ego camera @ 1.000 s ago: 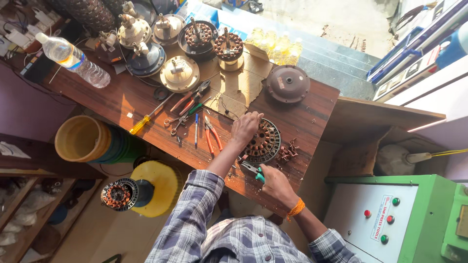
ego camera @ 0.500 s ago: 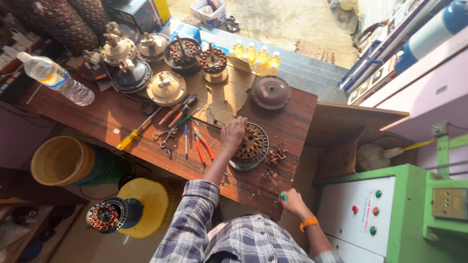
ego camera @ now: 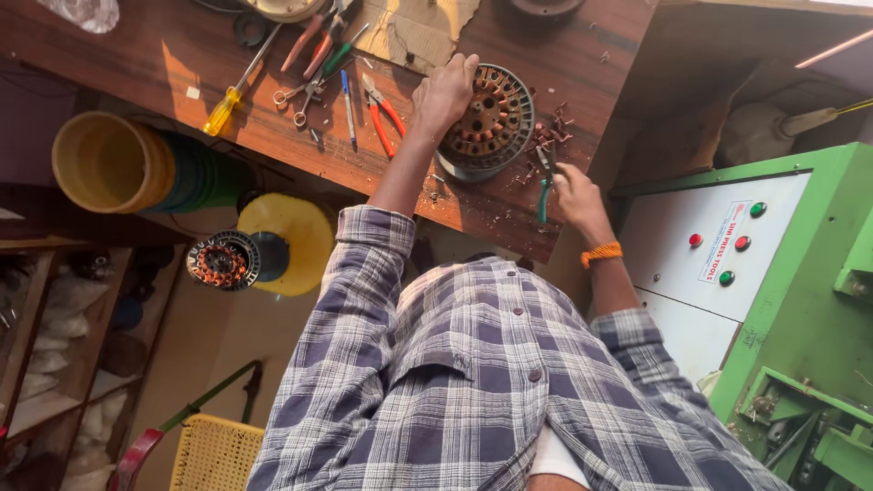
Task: The person uses pliers to trim excess copper wire from the slots of a motor stator. They rotate the stator to access different sections and switch between two different pairs of pliers during the process.
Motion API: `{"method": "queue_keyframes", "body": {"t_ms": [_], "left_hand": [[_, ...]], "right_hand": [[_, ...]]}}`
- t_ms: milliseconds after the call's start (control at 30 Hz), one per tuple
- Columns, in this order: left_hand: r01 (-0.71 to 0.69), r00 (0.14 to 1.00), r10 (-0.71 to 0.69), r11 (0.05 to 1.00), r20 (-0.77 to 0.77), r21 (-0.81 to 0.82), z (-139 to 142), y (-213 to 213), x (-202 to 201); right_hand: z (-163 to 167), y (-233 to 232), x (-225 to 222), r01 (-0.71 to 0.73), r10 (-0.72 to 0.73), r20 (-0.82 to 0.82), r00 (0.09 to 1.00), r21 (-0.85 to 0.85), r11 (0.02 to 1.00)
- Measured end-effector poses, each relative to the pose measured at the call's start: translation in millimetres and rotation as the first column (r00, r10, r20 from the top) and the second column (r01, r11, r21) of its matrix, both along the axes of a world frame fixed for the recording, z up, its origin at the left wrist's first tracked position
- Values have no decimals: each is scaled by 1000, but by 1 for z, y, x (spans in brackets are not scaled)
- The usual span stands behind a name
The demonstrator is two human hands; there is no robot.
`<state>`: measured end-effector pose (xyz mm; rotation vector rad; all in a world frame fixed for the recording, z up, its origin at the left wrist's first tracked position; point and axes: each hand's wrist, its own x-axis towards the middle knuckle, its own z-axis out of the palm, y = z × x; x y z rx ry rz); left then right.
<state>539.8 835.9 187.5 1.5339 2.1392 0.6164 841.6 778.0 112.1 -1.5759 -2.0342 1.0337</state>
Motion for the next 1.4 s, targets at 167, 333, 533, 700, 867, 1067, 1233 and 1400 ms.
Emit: {"method": "queue_keyframes", "body": {"t_ms": [167,333,533,700,867,1067,1233,1400], "left_hand": [[-87,996,89,995,-33,50,4,-11,12],[-12,991,-15,980,134,199,0,-6,6],[186,917,-273,937,290,296,-5,-2,-17],[142,988,-139,711,-60,689,-14,-7,-25],[-254,965,136,702,224,665,-53,-73,-44],[-184,977,104,852,187,490,-129,-259,-5],[-373,892,446,814,69,-445,-182,-401,39],[-397,692,720,434,47,-809,-192,-492,75]], "right_hand": [[80,-27,3,56,-66,-76,995,-132,990],[104,-38,-4,-1,-1,-153,988,-13,1000],[42,-43,32,146,-149,-73,986,-45,988],[-22,-15,68,328,-355,-129,926,-190,925],[-62,14,67,402,-542,-265,798,-436,805],[-84,48,57,435,-454,-100,885,-167,885],[-82,123,43,146,-160,36,986,250,957],[-81,159,31,152,-188,104,977,279,948]]}}
